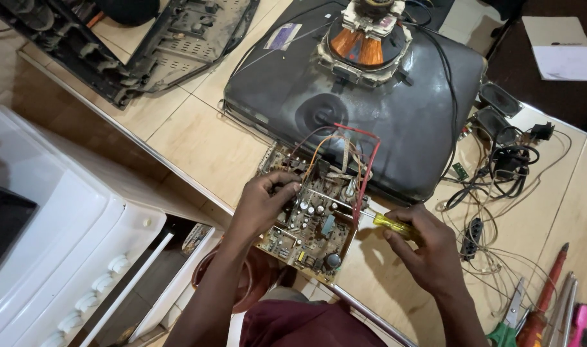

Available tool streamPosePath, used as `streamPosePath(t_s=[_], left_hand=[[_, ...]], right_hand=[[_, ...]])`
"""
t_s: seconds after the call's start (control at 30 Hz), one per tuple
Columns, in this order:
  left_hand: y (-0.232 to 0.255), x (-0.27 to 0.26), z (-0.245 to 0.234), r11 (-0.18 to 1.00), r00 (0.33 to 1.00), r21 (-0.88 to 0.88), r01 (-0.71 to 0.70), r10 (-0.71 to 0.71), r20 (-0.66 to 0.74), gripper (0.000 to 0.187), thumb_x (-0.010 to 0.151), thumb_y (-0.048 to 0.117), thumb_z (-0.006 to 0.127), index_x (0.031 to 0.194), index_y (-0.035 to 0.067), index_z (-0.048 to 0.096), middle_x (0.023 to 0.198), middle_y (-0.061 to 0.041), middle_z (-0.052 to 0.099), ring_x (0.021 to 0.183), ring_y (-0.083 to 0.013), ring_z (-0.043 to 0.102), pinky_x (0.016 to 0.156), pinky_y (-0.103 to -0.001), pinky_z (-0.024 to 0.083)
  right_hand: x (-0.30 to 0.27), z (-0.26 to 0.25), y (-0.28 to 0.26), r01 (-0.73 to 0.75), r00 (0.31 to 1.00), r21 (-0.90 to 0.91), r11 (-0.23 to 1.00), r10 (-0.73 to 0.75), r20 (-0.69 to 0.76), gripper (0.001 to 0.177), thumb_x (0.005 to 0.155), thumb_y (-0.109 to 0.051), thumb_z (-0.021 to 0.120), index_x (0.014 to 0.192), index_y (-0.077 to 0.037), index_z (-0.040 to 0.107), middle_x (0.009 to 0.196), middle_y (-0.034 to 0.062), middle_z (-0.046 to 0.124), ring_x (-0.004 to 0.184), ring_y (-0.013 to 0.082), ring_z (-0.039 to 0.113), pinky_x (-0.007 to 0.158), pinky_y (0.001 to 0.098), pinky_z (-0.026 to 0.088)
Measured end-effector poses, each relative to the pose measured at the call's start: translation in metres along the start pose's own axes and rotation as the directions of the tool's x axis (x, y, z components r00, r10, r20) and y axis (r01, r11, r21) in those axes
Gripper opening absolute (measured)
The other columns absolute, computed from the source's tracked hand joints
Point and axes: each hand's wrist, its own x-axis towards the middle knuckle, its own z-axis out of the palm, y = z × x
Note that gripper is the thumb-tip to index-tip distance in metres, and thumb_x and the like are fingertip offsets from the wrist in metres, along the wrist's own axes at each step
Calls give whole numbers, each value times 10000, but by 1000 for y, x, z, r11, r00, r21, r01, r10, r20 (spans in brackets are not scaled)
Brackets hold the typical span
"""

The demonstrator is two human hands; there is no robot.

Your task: Repairing a circuit board from a disassembled CRT television using a screwdriver and manual manipulation.

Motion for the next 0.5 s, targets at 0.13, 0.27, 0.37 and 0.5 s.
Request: streamPosePath(t_s=[0.13, 0.27, 0.37, 0.5], left_hand=[[2, -1, -2, 1000, 1000, 3, -18, 18, 14, 264, 932, 325, 662, 1141, 190, 749, 1302, -34, 746, 1205, -224, 681, 1043, -452, 494], [0, 2, -3, 1000, 1000, 9, -12, 12, 25, 223, 934, 299, 673, 1107, 186, 756, 1257, -30, 755, 1161, -220, 682, 1012, -446, 508], [3, 4, -6, 1000, 999, 27, -7, 6, 42, 221, 933, 294, 672, 1109, 187, 754, 1267, -30, 751, 1170, -230, 679, 1025, -467, 498], [0, 7, -7, 998, 999, 66, -14, 11, 47, 245, 934, 303, 664, 1134, 189, 747, 1420, -60, 675, 1353, -291, 583, 1121, -565, 410]], right_hand=[[3, 5, 0, -244, 968, 212, 946, 225, 111, 341, 970, -333, 561, 939, -79, 786, 711, 49, 738, 564, 159, 649, 507, 289, 476], [-4, 6, 1, -544, 837, 331, 771, 474, 272, 272, 880, -243, 670, 1096, -102, 584, 1011, 128, 683, 872, 247, 691, 669, 348, 584], [-8, 12, 7, -303, 951, 178, 936, 286, 116, 321, 852, -96, 775, 1107, -102, 581, 976, 91, 664, 749, 182, 618, 611, 298, 517], [-8, 16, -6, 49, 987, 69, 996, -38, -156, 261, 910, -170, 727, 1147, -60, 721, 1077, 104, 646, 949, 234, 672, 753, 305, 577]])
